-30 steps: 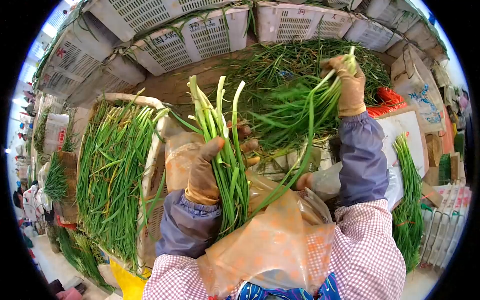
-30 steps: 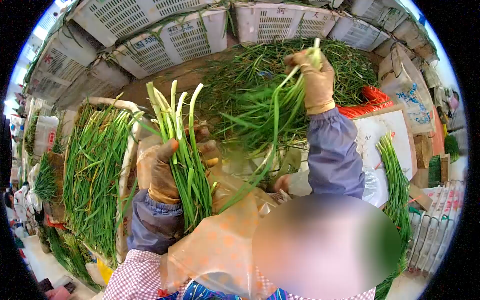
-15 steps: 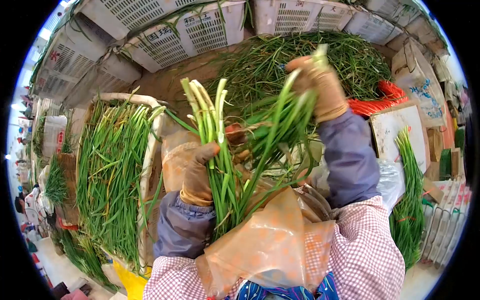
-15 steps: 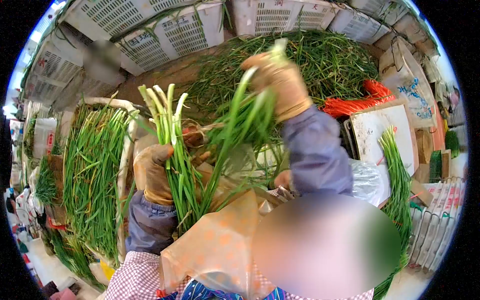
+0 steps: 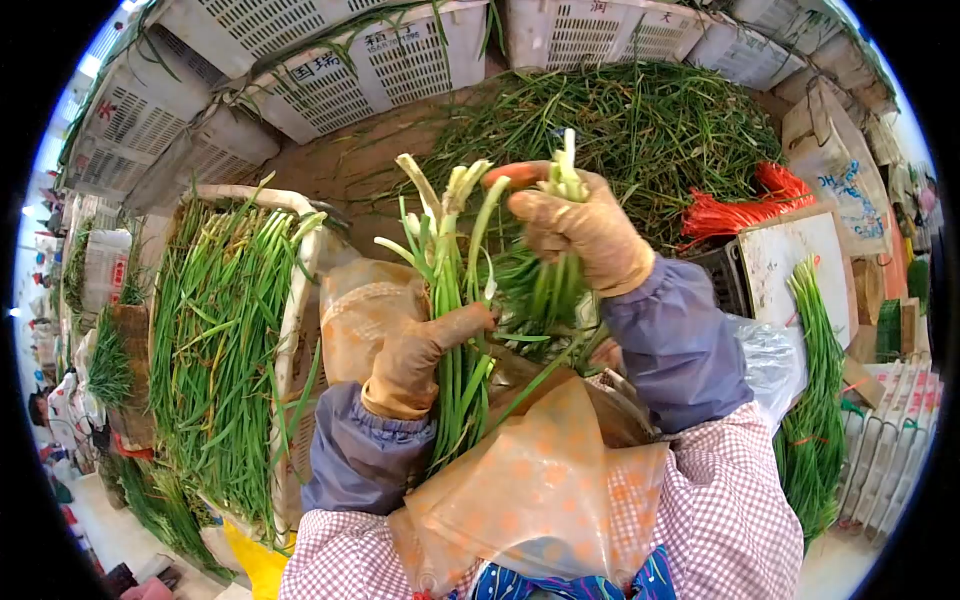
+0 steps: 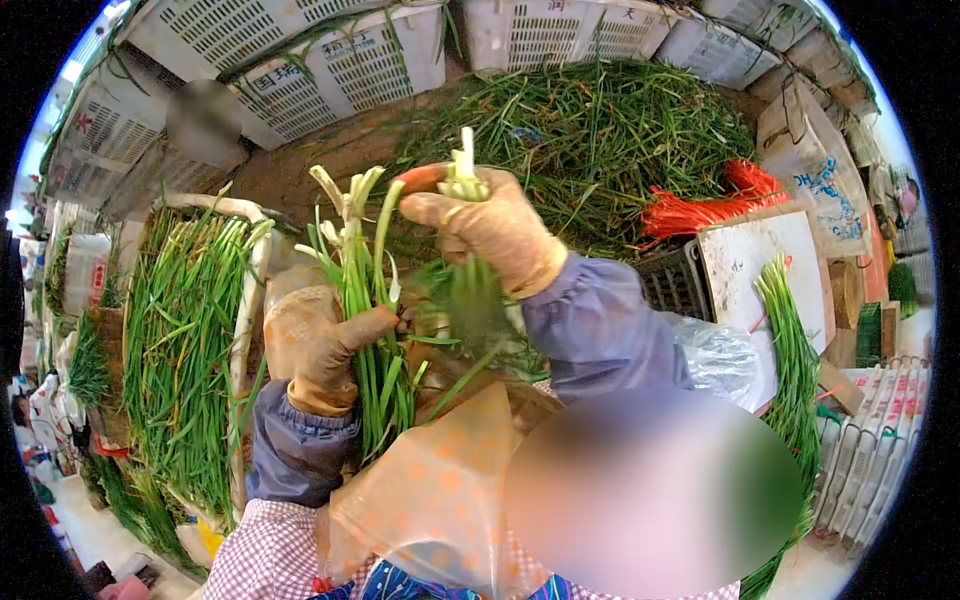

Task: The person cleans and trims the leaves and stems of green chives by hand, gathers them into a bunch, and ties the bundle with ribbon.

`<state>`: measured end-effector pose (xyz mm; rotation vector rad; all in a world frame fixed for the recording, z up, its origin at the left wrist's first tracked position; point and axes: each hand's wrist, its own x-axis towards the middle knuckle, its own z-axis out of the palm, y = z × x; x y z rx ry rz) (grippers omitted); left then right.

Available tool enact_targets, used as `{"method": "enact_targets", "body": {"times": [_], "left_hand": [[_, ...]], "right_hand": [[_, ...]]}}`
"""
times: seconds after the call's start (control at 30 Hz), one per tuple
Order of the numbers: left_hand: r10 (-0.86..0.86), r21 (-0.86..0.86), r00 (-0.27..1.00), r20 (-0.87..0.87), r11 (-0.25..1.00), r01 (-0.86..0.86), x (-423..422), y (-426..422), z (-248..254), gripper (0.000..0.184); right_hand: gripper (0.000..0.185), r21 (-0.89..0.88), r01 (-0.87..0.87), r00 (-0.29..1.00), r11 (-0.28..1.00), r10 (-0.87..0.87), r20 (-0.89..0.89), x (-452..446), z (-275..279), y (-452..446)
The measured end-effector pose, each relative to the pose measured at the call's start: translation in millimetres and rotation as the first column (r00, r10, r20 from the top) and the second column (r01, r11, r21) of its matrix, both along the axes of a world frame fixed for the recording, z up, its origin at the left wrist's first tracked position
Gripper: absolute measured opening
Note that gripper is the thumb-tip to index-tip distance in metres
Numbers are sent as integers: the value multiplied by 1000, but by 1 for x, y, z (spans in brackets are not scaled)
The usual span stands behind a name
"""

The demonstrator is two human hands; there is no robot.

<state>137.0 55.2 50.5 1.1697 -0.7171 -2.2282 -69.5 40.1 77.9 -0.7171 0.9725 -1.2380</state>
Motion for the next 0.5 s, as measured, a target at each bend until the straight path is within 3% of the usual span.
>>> {"method": "enact_targets", "body": {"times": [0.03, 0.07, 0.13, 0.17, 0.23, 0.3, 0.37, 0.43, 0.47, 0.5], "left_hand": [[2, 26, 1000, 2, 1000, -2, -3, 2, 3, 31], [-8, -42, 999, -33, 999, 7, -5, 2, 11, 33], [21, 41, 993, -117, 999, -16, 5, -1, 4, 34], [51, 120, 978, -203, 992, -27, 8, -2, 1, 36], [107, 71, 981, -164, 993, -96, 9, -3, 12, 36], [241, 4, 935, -262, 969, -249, 12, -6, 19, 36], [242, -6, 930, -278, 967, -254, 16, -6, 21, 36], [276, -122, 924, -264, 941, -316, 14, -7, 14, 47], [281, -31, 916, -284, 953, -302, 10, -7, 14, 51], [281, -32, 918, -279, 953, -302, 12, -10, 9, 51]], "right_hand": [[20, -9, -8, 994, 1000, 9, 110, 6, -1, 0], [20, -6, -10, 994, 1000, 10, 113, 7, -2, 0], [15, -54, -26, 1000, 998, 25, -18, 10, -3, -2], [12, -80, 21, 997, 997, -27, -74, 3, -5, -5], [12, -182, 237, 950, 954, -267, -162, -28, -7, -12], [11, -283, 509, 774, 813, -576, -263, -81, -18, -27], [11, -431, 668, 497, 606, -795, -348, -140, -35, -36], [11, -489, 618, 483, 615, -788, -382, -165, -34, -31], [10, -469, 555, 483, 687, -725, -491, -171, -35, -27], [10, -465, 558, 485, 687, -725, -490, -164, -37, -27]]}}
